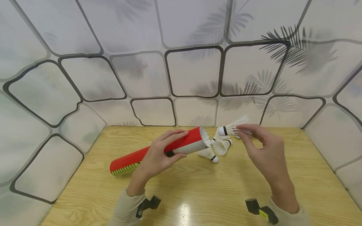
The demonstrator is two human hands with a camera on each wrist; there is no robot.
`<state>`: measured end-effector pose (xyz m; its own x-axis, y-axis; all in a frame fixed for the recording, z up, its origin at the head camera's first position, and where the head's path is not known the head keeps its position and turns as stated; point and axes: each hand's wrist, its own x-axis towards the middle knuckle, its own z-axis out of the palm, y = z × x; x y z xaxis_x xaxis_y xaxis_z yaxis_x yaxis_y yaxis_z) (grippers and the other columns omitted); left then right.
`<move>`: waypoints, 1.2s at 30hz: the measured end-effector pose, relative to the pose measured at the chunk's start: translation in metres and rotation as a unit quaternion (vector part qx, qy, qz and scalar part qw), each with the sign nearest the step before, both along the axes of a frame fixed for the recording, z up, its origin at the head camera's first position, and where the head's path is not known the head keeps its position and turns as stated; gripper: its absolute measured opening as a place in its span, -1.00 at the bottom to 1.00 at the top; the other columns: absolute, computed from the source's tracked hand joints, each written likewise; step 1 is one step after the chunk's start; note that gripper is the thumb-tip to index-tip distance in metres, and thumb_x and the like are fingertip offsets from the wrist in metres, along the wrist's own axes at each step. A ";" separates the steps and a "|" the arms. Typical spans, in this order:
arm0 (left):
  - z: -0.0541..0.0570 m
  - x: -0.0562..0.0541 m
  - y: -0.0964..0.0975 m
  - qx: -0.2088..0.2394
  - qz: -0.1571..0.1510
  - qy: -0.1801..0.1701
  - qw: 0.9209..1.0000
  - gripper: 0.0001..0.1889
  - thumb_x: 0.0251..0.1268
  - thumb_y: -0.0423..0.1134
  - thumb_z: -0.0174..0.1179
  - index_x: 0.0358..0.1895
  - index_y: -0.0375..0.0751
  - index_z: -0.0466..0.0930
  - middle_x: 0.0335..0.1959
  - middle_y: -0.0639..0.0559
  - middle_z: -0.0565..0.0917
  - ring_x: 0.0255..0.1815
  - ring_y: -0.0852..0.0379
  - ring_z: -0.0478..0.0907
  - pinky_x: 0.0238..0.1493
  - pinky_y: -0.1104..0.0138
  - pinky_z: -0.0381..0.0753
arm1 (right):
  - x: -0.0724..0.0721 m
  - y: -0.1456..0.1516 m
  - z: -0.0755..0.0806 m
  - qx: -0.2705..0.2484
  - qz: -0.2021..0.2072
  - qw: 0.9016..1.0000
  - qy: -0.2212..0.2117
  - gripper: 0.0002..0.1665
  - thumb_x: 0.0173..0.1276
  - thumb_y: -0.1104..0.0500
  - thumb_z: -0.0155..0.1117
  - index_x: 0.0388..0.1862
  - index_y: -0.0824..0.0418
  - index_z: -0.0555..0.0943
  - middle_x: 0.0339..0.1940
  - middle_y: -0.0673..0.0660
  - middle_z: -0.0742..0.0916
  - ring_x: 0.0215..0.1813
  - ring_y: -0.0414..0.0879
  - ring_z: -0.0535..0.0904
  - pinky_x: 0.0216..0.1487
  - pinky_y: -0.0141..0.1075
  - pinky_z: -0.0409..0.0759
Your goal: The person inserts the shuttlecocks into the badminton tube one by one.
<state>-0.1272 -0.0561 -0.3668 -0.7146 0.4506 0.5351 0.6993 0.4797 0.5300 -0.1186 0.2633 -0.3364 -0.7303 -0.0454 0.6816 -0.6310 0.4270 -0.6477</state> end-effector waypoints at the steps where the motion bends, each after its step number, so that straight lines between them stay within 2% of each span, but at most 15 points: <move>1: 0.000 0.000 0.000 0.000 0.000 -0.002 1.000 -0.31 0.18 -0.26 0.54 0.41 -0.02 0.53 0.36 0.06 0.51 0.26 0.09 0.53 0.16 0.27 0.62 | 0.000 -0.002 0.000 0.002 0.004 1.000 -0.001 -0.62 0.21 0.63 0.36 -0.03 0.36 0.76 -0.16 0.04 0.81 -0.07 -0.32 0.73 0.05 -0.54 0.57; 9: 0.000 0.002 -0.003 0.005 0.001 -0.007 1.000 -0.30 0.18 -0.27 0.54 0.42 -0.02 0.53 0.36 0.03 0.51 0.26 0.07 0.53 0.13 0.24 0.64 | 0.000 -0.016 -0.002 0.022 0.028 0.999 -0.003 -0.61 0.23 0.62 0.36 -0.04 0.32 0.77 -0.17 0.14 0.80 -0.09 -0.32 0.72 0.03 -0.53 0.59; 22: 0.000 0.003 -0.003 0.007 -0.004 -0.008 1.000 -0.29 0.17 -0.28 0.54 0.42 0.00 0.52 0.36 0.04 0.51 0.25 0.07 0.53 0.12 0.25 0.64 | 0.001 -0.031 -0.007 0.032 0.043 0.999 0.004 -0.58 0.17 0.61 0.42 -0.06 0.25 0.78 -0.19 0.13 0.80 -0.11 -0.34 0.72 0.02 -0.53 0.60; 29: 0.000 0.002 -0.003 0.010 -0.006 -0.007 1.000 -0.30 0.17 -0.28 0.54 0.42 -0.01 0.52 0.36 0.04 0.51 0.25 0.07 0.54 0.12 0.26 0.64 | 0.002 -0.035 -0.008 0.034 0.048 0.998 -0.011 -0.62 0.18 0.58 0.44 -0.08 0.25 0.78 -0.19 0.10 0.81 -0.12 -0.32 0.73 0.05 -0.49 0.61; 36: 0.001 0.001 -0.002 0.010 -0.008 0.001 1.000 -0.30 0.17 -0.27 0.54 0.42 -0.01 0.53 0.35 0.04 0.52 0.25 0.09 0.54 0.13 0.27 0.63 | 0.000 -0.040 -0.011 0.036 0.052 0.998 0.011 -0.54 0.10 0.61 0.48 -0.08 0.21 0.79 -0.20 0.08 0.82 -0.14 -0.36 0.73 0.02 -0.52 0.61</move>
